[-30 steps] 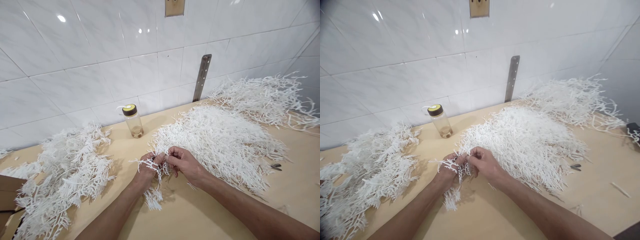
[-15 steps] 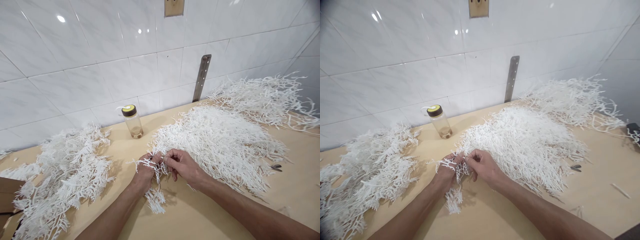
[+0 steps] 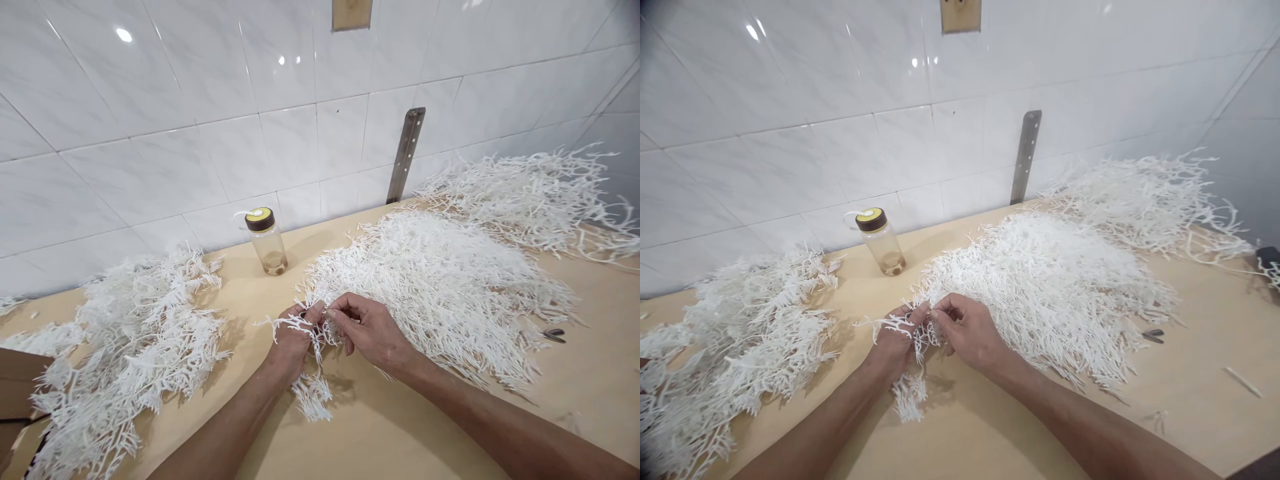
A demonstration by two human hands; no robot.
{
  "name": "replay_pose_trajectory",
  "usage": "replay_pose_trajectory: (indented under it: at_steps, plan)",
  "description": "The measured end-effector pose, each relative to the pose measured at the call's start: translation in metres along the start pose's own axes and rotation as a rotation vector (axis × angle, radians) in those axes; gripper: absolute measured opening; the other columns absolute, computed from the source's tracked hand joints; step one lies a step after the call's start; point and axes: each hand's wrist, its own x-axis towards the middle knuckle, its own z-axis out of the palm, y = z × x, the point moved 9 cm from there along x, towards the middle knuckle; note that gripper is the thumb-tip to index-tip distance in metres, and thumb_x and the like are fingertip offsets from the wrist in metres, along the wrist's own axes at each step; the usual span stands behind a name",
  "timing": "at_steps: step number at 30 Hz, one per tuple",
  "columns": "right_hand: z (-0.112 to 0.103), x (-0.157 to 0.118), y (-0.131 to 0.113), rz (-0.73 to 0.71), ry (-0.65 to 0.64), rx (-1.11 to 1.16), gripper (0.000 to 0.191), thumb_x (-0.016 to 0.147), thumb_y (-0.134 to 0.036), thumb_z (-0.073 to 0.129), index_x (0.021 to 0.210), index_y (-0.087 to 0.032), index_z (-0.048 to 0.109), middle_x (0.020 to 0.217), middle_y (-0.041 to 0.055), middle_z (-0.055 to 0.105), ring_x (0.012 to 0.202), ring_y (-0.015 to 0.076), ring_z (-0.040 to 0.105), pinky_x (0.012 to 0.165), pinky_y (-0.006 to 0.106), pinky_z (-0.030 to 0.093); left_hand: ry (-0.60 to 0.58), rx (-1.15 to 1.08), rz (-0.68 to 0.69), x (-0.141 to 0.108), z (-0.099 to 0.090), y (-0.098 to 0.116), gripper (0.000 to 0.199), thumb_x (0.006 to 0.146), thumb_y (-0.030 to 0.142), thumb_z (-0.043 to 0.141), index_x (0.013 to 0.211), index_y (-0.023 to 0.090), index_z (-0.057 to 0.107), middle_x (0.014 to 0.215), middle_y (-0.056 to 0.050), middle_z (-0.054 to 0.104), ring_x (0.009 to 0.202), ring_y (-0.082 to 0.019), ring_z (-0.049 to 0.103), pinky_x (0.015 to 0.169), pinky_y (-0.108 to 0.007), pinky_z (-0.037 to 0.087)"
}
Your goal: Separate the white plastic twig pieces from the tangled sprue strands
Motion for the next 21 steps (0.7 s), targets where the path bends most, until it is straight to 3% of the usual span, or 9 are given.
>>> replay_pose_trajectory:
  at_steps: [4,7,9,11,17,21]
  plan:
    - [0.003,-0.007,-0.026,-0.232,0.054,-0.277,0.022,0.094,-0.035,0.053,0.081,-0.021,0.062,0.071,0.0034,0.061,0.062,0.0155,0.055,0.053,0.028,0.046,-0.001,-0.044,0.019,0.001,0.001,0.002,0.039,0.063,0.044,0.085,0.077,0.013,0.066,0.065,-0.002,0.065,0.055,-0.012,0.057,0.054,-0.025,0.043]
    - [0.028,-0.020,-0.047,-0.430,-0.066,-0.410,0.021,0.096,-0.022,0.045,0.082,-0.021,0.060,0.077,0.0047,0.061,0.069,0.0166,0.055,0.063,0.031,0.046,0.041,-0.072,-0.004,0.004,-0.004,0.003,0.039,0.060,0.042,0.087,0.069,0.014,0.061,0.061,0.000,0.062,0.053,-0.011,0.055,0.053,-0.024,0.043]
    - [0.036,-0.024,-0.053,-0.470,-0.129,-0.429,0.019,0.095,-0.018,0.044,0.082,-0.021,0.058,0.077,0.0041,0.060,0.068,0.0162,0.054,0.063,0.031,0.045,0.025,-0.077,-0.029,0.006,-0.005,0.004,0.039,0.061,0.042,0.087,0.067,0.014,0.060,0.059,0.001,0.061,0.052,-0.010,0.054,0.052,-0.024,0.043]
    - [0.028,-0.022,-0.056,-0.450,-0.076,-0.438,0.016,0.093,-0.017,0.047,0.081,-0.021,0.058,0.076,0.0039,0.060,0.066,0.0158,0.054,0.059,0.030,0.045,-0.023,-0.085,-0.033,0.006,-0.002,0.006,0.037,0.061,0.041,0.087,0.071,0.013,0.063,0.063,-0.001,0.064,0.054,-0.011,0.056,0.055,-0.024,0.046]
    - [-0.032,-0.004,-0.048,-0.342,0.237,-0.561,0.009,0.088,-0.018,0.053,0.087,-0.020,0.062,0.081,0.0062,0.063,0.062,0.0154,0.055,0.055,0.030,0.046,-0.051,-0.046,-0.070,0.002,0.000,0.006,0.040,0.058,0.039,0.089,0.079,0.011,0.070,0.069,-0.005,0.069,0.057,-0.013,0.060,0.057,-0.026,0.049]
    - [-0.033,-0.001,-0.043,-0.329,0.193,-0.516,0.015,0.088,-0.016,0.052,0.093,-0.019,0.065,0.093,0.0075,0.066,0.061,0.0128,0.056,0.051,0.026,0.047,-0.071,-0.042,-0.087,0.002,0.001,0.004,0.042,0.058,0.040,0.089,0.083,0.011,0.071,0.071,-0.006,0.070,0.059,-0.016,0.063,0.058,-0.029,0.051]
